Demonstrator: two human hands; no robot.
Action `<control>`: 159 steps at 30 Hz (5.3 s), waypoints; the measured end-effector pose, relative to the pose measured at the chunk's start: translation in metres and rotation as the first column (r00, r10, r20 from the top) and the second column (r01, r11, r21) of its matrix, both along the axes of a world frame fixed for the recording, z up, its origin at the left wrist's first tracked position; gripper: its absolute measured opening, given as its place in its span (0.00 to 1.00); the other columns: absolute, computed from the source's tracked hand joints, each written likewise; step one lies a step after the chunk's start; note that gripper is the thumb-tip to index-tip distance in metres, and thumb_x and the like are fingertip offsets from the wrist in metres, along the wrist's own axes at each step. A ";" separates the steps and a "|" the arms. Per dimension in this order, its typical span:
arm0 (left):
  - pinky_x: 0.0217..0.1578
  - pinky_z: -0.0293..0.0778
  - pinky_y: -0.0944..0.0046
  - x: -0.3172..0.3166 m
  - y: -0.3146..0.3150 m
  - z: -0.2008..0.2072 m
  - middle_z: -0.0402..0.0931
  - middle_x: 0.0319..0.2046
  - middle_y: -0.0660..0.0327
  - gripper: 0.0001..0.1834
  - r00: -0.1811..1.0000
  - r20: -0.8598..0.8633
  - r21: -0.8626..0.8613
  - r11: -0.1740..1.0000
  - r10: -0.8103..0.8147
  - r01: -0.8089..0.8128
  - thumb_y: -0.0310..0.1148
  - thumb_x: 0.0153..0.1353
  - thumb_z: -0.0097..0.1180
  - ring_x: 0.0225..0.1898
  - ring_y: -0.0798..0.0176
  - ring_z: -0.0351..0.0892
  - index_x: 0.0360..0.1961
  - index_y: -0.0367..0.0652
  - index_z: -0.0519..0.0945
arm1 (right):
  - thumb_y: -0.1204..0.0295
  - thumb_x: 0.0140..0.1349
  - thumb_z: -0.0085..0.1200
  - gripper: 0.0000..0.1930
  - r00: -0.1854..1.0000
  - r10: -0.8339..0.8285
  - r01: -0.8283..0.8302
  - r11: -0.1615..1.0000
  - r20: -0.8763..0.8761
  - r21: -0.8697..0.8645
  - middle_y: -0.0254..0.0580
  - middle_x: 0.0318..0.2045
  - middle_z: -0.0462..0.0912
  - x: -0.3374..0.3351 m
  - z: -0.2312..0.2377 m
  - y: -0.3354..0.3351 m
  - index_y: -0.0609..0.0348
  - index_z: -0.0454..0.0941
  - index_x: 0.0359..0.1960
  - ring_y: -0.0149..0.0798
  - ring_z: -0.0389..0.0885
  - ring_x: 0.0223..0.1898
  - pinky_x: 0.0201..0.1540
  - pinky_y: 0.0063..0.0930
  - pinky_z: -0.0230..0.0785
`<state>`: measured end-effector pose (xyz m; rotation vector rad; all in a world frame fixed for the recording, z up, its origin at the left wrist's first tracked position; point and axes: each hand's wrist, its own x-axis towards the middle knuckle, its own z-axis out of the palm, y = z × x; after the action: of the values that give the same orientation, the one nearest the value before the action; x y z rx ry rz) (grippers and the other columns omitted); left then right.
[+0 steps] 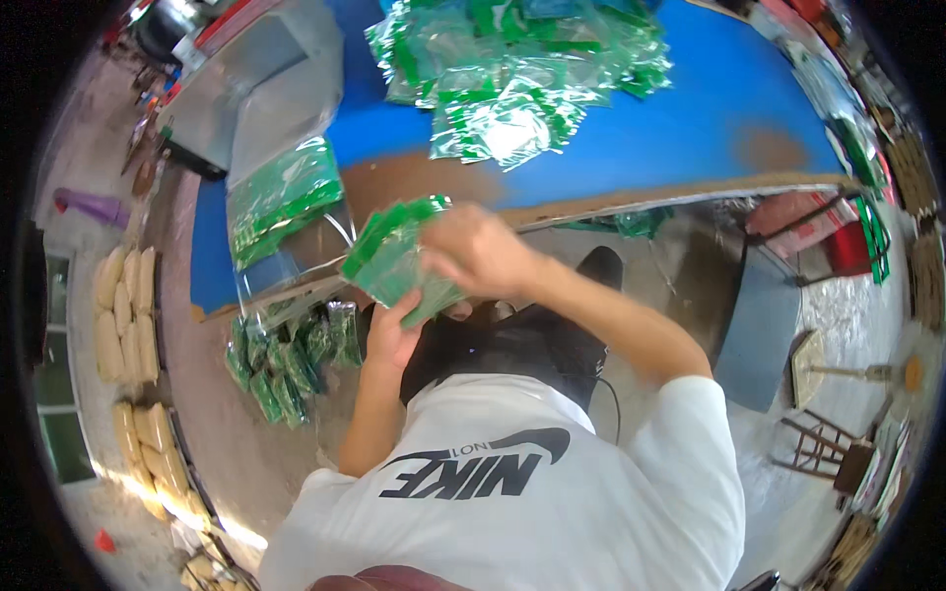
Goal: Sort and package small green sachets into plastic bags.
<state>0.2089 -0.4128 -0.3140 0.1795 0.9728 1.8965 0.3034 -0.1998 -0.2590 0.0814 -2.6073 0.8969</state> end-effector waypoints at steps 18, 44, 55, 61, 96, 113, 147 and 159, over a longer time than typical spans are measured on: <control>0.61 0.72 0.42 -0.006 -0.009 -0.020 0.73 0.60 0.48 0.37 0.966 0.259 0.120 0.993 -0.021 -0.010 0.33 0.57 0.68 0.62 0.44 0.73 0.64 0.32 0.66 | 0.56 0.69 0.52 0.26 0.702 -0.641 0.708 0.676 -0.310 0.204 0.63 0.55 0.78 -0.043 -0.035 0.117 0.67 0.75 0.57 0.65 0.72 0.60 0.61 0.53 0.65; 0.64 0.71 0.43 -0.003 -0.035 -0.042 0.75 0.60 0.51 0.30 0.959 0.278 0.186 0.975 0.064 -0.119 0.31 0.61 0.62 0.61 0.48 0.75 0.64 0.38 0.69 | 0.67 0.67 0.55 0.15 0.998 0.004 0.003 0.995 -0.069 0.096 0.51 0.52 0.80 -0.032 -0.027 0.022 0.61 0.79 0.51 0.55 0.77 0.56 0.60 0.46 0.68; 0.62 0.73 0.45 -0.005 -0.021 -0.028 0.76 0.59 0.52 0.31 0.950 0.309 0.319 0.946 -0.046 -0.058 0.27 0.57 0.63 0.60 0.48 0.76 0.63 0.39 0.70 | 0.61 0.70 0.51 0.17 0.957 -0.286 0.287 0.958 -0.044 0.018 0.58 0.43 0.81 -0.006 -0.031 0.022 0.65 0.78 0.42 0.57 0.81 0.44 0.46 0.48 0.73; 0.59 0.76 0.46 -0.003 -0.017 -0.039 0.79 0.54 0.54 0.29 0.953 0.296 0.147 0.983 0.059 -0.107 0.27 0.56 0.63 0.56 0.50 0.79 0.60 0.39 0.73 | 0.62 0.70 0.50 0.13 0.855 -0.491 0.477 0.871 -0.168 -0.115 0.54 0.38 0.81 -0.103 -0.011 0.063 0.60 0.80 0.42 0.58 0.81 0.41 0.45 0.48 0.74; 0.59 0.76 0.43 -0.017 -0.023 -0.057 0.77 0.57 0.55 0.34 0.927 0.375 0.276 0.952 0.019 -0.131 0.30 0.54 0.67 0.59 0.48 0.77 0.63 0.42 0.71 | 0.60 0.70 0.49 0.19 0.986 -0.163 0.163 0.986 -0.042 0.016 0.57 0.48 0.77 -0.083 -0.008 0.076 0.65 0.77 0.50 0.59 0.75 0.54 0.63 0.44 0.66; 0.62 0.74 0.48 -0.007 -0.013 -0.052 0.78 0.55 0.57 0.31 0.936 0.347 0.210 0.968 0.058 -0.138 0.28 0.53 0.67 0.57 0.53 0.78 0.61 0.41 0.74 | 0.46 0.68 0.51 0.28 0.607 -0.721 0.794 0.564 -0.334 0.225 0.60 0.41 0.81 -0.070 -0.031 0.144 0.63 0.79 0.48 0.61 0.81 0.44 0.46 0.50 0.75; 0.60 0.75 0.52 -0.006 -0.044 -0.059 0.80 0.53 0.58 0.32 0.930 0.362 0.206 0.968 0.061 -0.144 0.23 0.50 0.67 0.55 0.55 0.80 0.59 0.41 0.75 | 0.53 0.50 0.72 0.39 0.856 -0.387 0.372 0.922 0.343 0.110 0.62 0.40 0.83 -0.116 -0.008 0.055 0.66 0.70 0.57 0.60 0.82 0.47 0.49 0.50 0.74; 0.72 0.44 0.26 -0.013 -0.022 -0.043 0.68 0.68 0.53 0.35 0.894 0.433 0.541 0.827 -0.117 -0.154 0.32 0.51 0.68 0.71 0.45 0.61 0.63 0.43 0.74 | 0.72 0.69 0.58 0.21 0.830 -0.558 0.345 0.509 0.003 -0.788 0.35 0.34 0.83 -0.050 -0.025 -0.027 0.64 0.66 0.59 0.22 0.72 0.27 0.28 0.24 0.65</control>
<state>0.1958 -0.4345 -0.3575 0.0644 0.0757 2.0728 0.2539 -0.2266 -0.2838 -0.6607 -1.6541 1.5607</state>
